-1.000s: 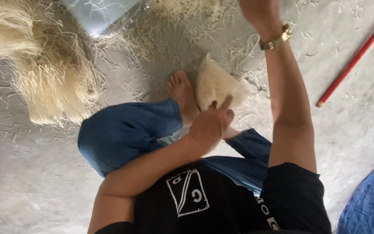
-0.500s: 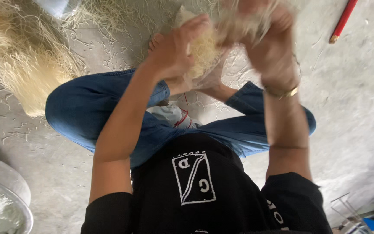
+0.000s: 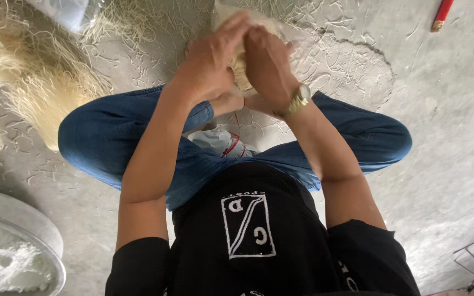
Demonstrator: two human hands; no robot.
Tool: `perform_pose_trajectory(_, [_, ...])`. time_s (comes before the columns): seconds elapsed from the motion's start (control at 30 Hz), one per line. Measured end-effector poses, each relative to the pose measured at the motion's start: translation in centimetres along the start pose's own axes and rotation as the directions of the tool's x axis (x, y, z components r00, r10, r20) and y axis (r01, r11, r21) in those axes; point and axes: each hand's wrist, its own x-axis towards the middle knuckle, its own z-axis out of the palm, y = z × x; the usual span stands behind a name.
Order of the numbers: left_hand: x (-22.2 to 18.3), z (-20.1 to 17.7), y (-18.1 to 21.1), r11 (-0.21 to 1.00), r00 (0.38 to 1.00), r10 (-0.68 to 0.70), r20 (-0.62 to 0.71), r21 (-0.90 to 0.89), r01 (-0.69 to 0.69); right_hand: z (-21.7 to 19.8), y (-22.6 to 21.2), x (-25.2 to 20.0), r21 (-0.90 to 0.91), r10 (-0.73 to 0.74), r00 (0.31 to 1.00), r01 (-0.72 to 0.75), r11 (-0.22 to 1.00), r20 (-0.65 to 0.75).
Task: The person puts dried noodle-like food material into plastic bags by hand and ties them closed.
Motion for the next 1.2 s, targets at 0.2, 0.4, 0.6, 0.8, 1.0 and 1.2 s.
perform_pose_trajectory(0.2, [-0.9,-0.1,-2.0,0.998,0.995,-0.054,-0.083,-0.018,0.053,-2.5,0.9,-2.9,0.609,-0.16,0.967,0.251,0.752,-0.2])
perform_pose_trajectory(0.4, [-0.4,-0.6,-1.6,0.999,0.994,-0.021,-0.105,-0.045,0.016,1.0,-1.1,0.9,0.425,-0.152,0.82,0.434,0.795,-0.553])
perform_pose_trajectory(0.6, [-1.3,-0.5,-2.2,0.999,0.991,-0.036,-0.132,0.017,0.039,-1.9,-0.4,0.8,0.349,-0.332,0.888,0.436,0.829,-0.319])
perform_pose_trajectory(0.8, [-1.2,-0.6,-1.4,0.995,0.991,-0.102,-0.089,0.008,0.103,-6.0,-5.1,1.5,0.158,0.081,0.934,-0.143,0.977,0.348])
perform_pose_trajectory(1.0, [-1.7,-0.9,-2.1,0.984,0.965,-0.169,-0.201,0.03,0.178,-3.1,-0.8,-0.5,0.161,-0.428,0.718,0.593,0.789,-0.548])
perform_pose_trajectory(1.2, [-1.7,0.8,-3.6,0.976,0.912,-0.071,-0.403,0.159,0.147,-5.5,1.9,-6.8,0.177,-0.601,0.767,0.639,0.749,-0.225])
